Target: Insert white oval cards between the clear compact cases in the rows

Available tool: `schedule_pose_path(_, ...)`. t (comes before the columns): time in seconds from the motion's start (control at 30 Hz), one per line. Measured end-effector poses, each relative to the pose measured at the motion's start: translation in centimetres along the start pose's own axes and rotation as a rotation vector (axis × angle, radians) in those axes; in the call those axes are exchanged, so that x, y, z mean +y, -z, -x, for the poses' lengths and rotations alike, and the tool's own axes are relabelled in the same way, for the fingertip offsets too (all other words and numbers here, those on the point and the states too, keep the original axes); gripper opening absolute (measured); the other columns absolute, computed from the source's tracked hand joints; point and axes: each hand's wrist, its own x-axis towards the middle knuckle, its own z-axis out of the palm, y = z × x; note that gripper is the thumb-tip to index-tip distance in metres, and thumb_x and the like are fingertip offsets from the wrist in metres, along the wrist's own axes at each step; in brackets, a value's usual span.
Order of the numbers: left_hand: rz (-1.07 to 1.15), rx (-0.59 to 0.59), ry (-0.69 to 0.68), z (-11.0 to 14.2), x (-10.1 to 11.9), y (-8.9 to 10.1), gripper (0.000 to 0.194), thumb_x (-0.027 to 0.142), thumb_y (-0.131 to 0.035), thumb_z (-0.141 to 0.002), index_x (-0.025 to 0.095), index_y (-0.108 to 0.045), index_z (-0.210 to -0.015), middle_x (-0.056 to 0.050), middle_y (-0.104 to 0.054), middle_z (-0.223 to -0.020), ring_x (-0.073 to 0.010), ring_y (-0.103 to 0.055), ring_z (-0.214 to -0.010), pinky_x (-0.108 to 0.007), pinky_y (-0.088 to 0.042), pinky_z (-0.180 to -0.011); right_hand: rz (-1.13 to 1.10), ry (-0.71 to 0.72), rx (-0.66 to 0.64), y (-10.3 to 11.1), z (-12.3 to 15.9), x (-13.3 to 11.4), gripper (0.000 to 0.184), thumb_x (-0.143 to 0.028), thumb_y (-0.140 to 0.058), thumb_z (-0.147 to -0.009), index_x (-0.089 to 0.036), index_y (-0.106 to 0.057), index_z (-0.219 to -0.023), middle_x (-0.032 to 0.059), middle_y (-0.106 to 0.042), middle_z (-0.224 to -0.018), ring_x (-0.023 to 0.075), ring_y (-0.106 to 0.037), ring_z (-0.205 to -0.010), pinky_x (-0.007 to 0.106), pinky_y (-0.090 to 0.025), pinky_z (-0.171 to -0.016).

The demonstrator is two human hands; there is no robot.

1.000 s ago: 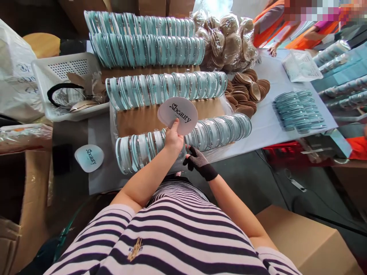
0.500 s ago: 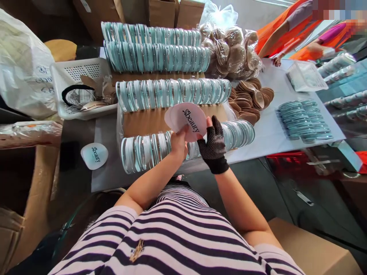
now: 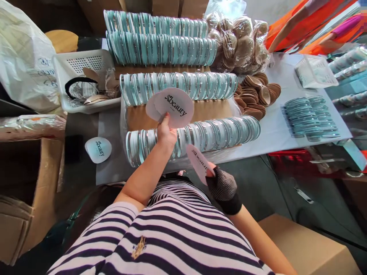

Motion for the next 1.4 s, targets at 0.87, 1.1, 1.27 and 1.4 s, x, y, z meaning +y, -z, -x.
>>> schedule_pose_path(0.87, 0.035, 0.014, 0.044, -0.7, -0.6, 1.5, 0.045, 0.011, -0.064, -0.089, 0.024, -0.06, -0.133, -0.007, -0.069, -0.128, -0.019, -0.066, -0.118, -0.037, -0.052, -0.104, -0.052, -0.113, -0.101, -5.2, -5.8, -4.7, 0.029, -0.037, -0.043, -0.098, -0.017, -0.064, -0.102, 0.0075, -0.073, -0.086, 0.0184, -0.068, -0.076, 0.024, -0.035, -0.062)
schedule_pose_path(1.1, 0.055, -0.003, 0.034, -0.9, -0.8, 1.5, 0.044, 0.01, -0.063, -0.09, 0.023, -0.06, -0.132, -0.006, -0.069, -0.129, -0.0176, -0.066, -0.118, -0.034, -0.052, -0.103, 0.09, -0.123, -0.139, -6.1, -9.0, -4.9, 0.029, -0.033, -0.04, -0.1, -0.016, -0.064, -0.104, 0.0104, -0.073, -0.095, 0.0192, -0.067, -0.08, 0.025, -0.034, -0.063)
schedule_pose_path(1.27, 0.039, 0.027, 0.037, -0.6, -0.5, 1.3, 0.043, 0.011, -0.063, -0.09, 0.024, -0.061, -0.131, -0.005, -0.069, -0.129, -0.0176, -0.064, -0.12, -0.033, -0.052, -0.103, 0.126, -0.121, -0.181, -6.4, -9.3, -5.6, 0.032, -0.03, -0.039, -0.1, -0.013, -0.063, -0.111, 0.0125, -0.073, -0.099, 0.0199, -0.068, -0.084, 0.026, -0.036, -0.065)
schedule_pose_path(1.4, 0.03, 0.027, 0.031, -0.6, -0.5, 1.1, 0.042, 0.011, -0.061, -0.091, 0.024, -0.061, -0.13, -0.005, -0.069, -0.129, -0.0173, -0.065, -0.12, -0.033, -0.052, -0.104, 0.173, -0.126, -0.24, -6.5, -9.3, -6.2, 0.034, -0.034, -0.036, -0.102, -0.017, -0.064, -0.111, 0.0117, -0.073, -0.098, 0.0205, -0.068, -0.081, 0.027, -0.035, -0.063)
